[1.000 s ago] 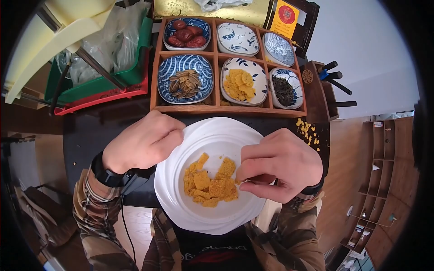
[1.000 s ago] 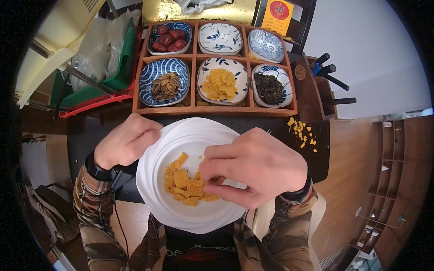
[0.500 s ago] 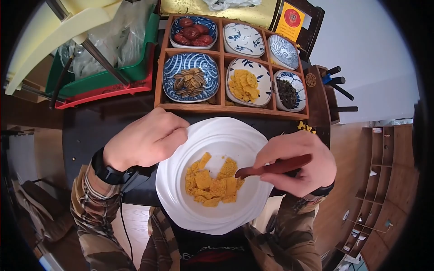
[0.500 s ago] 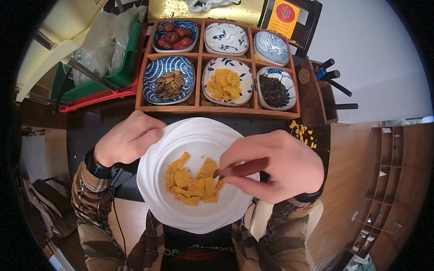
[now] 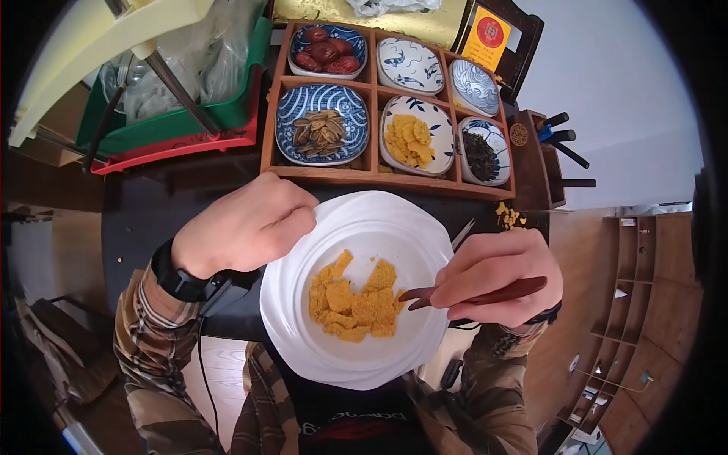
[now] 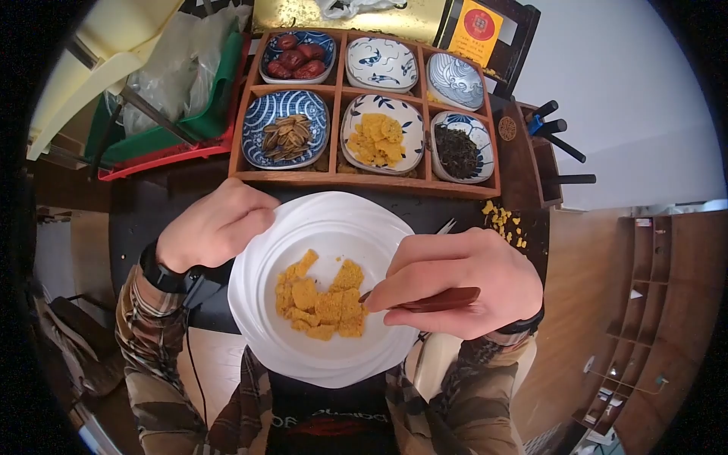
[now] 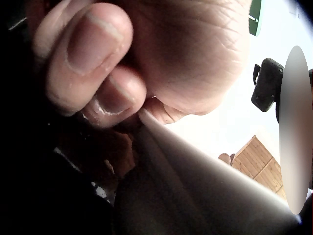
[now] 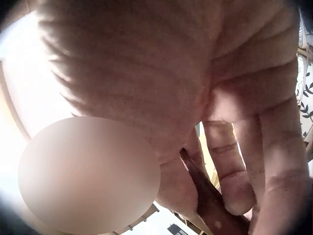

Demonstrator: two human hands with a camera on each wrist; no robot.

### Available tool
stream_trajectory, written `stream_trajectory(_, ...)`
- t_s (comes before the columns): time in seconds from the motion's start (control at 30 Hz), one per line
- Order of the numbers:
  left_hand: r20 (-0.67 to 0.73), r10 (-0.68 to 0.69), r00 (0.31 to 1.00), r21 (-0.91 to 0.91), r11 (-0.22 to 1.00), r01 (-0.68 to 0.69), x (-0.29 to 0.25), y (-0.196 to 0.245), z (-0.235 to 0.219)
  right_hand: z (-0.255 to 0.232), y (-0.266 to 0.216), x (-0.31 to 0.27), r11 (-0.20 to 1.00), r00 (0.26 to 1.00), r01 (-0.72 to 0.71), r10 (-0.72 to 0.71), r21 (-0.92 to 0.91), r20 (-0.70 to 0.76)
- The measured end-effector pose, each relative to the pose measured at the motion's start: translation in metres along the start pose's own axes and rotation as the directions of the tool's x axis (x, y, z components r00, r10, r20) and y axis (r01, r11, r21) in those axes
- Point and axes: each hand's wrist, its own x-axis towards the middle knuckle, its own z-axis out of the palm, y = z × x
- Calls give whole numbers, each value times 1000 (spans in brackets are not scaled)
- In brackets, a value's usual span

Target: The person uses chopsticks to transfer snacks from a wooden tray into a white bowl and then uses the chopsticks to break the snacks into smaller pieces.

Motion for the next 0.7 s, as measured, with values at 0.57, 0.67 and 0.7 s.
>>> stream_trajectory(0.57, 17, -34, 999, 16, 999, 33, 1, 5, -1, 15, 4, -3, 989, 981, -117, 128, -89, 142)
stream_trajectory(0.67, -1, -14, 1000, 11, 1000, 14, 1, 1, 0, 16, 5, -1, 990, 986, -75, 92, -117, 140)
stream_trajectory(0.7, 13, -12, 1000, 23, 1000, 12, 0, 0, -1, 17, 5, -1, 990, 986, -75, 92, -116, 141)
